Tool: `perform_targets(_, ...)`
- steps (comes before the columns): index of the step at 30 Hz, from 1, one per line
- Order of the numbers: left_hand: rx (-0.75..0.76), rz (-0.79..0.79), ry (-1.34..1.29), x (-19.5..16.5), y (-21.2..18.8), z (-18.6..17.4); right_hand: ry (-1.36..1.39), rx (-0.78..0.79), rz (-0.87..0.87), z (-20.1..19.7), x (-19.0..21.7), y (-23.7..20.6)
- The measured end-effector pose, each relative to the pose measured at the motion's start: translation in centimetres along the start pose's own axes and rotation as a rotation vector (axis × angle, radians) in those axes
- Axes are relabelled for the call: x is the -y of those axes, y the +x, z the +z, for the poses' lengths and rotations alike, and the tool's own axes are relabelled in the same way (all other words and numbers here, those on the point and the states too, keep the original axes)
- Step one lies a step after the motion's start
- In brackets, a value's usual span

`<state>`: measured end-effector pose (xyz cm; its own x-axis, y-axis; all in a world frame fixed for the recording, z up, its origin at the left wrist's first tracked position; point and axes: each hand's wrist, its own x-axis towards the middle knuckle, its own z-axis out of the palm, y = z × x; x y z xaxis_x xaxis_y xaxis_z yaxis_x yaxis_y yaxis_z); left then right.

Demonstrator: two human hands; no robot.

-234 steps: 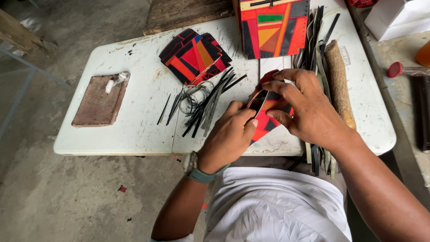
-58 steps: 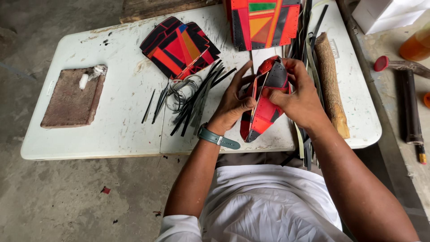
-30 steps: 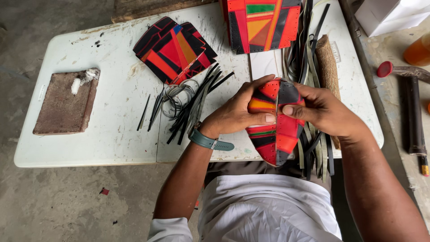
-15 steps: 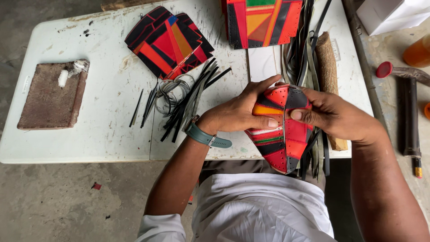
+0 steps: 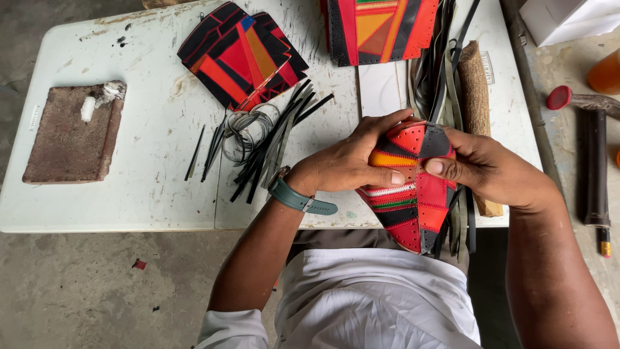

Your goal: The person sits at a workbench and assembles a patchwork leather panel, folding and pressing its edges together by hand. They pick up a thin metal pin tool to work along the seam, then continue folding, aligning and pressing the leather piece with both hands.

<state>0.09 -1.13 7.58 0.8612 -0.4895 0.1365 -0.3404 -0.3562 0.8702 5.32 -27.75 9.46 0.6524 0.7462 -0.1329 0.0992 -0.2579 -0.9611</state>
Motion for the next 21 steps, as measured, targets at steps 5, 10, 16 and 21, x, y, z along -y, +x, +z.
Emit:
perform_targets(5, 0.0, -0.023, 0.033, -0.2, 0.0, 0.2, 0.004, 0.03, 0.006, -0.4, -0.6, -0.3)
perform_targets(10, 0.023, -0.022, 0.04, 0.4, 0.4, 0.6, 0.015, 0.081, 0.026, -1.1, -0.9, -0.5)
perform_targets(16, 0.01, 0.008, 0.055, 0.6, 0.7, 1.0, -0.049, 0.119, 0.009, -1.8, -1.3, -0.6)
perform_targets(21, -0.009, -0.092, 0.068, 0.2, 0.6, 1.4, -0.065, 0.119, -0.011, -1.9, -1.5, -0.8)
